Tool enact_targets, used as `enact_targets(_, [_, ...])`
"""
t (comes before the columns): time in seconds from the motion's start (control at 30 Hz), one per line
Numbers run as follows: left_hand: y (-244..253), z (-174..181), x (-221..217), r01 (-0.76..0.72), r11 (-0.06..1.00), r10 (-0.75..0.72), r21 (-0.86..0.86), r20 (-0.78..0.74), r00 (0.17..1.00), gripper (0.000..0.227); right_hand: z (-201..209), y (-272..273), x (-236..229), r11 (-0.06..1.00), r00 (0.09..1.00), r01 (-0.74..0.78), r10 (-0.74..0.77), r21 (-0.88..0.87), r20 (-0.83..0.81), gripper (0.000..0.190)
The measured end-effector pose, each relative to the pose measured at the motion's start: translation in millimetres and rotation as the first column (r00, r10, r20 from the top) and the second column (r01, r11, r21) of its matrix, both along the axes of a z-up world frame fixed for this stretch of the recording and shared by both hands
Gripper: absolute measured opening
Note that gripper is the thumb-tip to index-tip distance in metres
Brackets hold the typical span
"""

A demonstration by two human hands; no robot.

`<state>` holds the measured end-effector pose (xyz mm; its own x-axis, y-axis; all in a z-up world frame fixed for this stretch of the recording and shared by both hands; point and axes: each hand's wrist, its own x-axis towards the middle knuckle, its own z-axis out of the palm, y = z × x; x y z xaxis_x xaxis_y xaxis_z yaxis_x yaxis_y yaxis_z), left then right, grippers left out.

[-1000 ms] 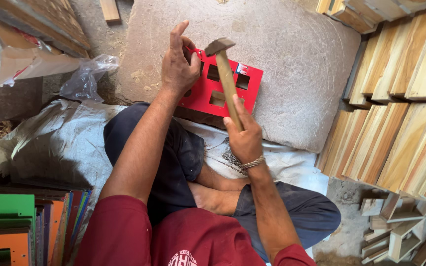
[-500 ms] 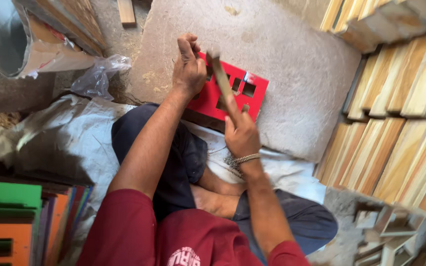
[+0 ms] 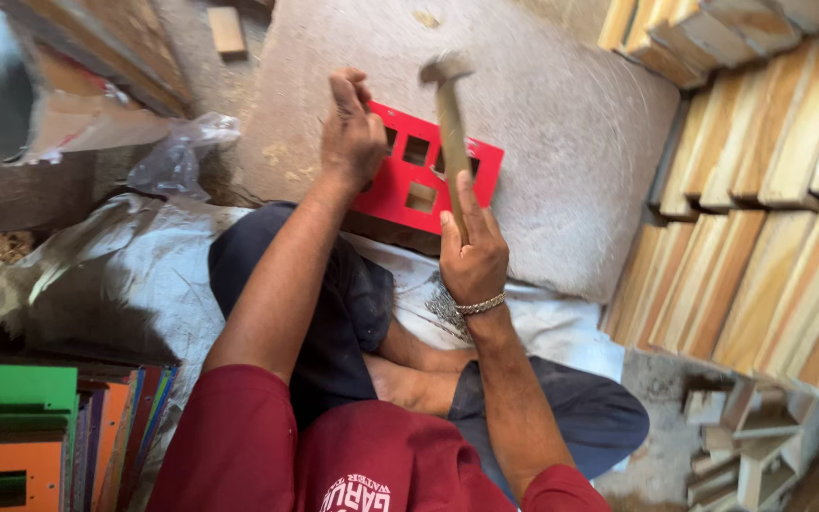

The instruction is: The person sits on the floor and uses a hammer to drive nails into colorful wooden panels, securing them to form small box frames. The person repeatedly picks up panels, aligns them, hammers nails, and stacks the finished frames.

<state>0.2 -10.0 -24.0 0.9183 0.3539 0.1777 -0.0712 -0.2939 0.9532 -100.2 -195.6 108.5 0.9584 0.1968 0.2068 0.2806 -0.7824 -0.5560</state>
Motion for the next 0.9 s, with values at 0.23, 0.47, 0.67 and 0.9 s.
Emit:
enact_targets(0.23, [8.0, 3.5, 5.8, 0.014, 0.999, -0.008, 0.039, -0.134, 0.991, 0.05, -7.6, 16.0, -7.1, 0.996, 0.995, 0.031, -0.04, -0.087, -0.093, 0.061])
enact_targets(0.47, [3.8, -9.1, 8.2, -0.009, 1.0, 0.01, 0.014, -0.112, 0.994, 0.049, -14.6, -17.3, -38.3, 0.996, 0.999, 0.039, -0.037, 0.08, -0.033, 0.066])
enact_targets(0.67, [31.6, -6.9, -7.2, -0.282, 0.884, 0.268, -0.372, -0.09, 0.959, 0.057, -18.4, -66.6, -94.4, 0.71, 0.678, 0.672, -0.478, 0.21, -0.558, 0.08])
enact_targets(0.9, [4.0, 23.7, -56.2, 0.163, 0.946, -0.017, 0.28, -0.458, 0.889, 0.094, -48.0, -90.1, -117.5, 0.924, 0.925, 0.337, -0.289, 0.182, -0.245, 0.081])
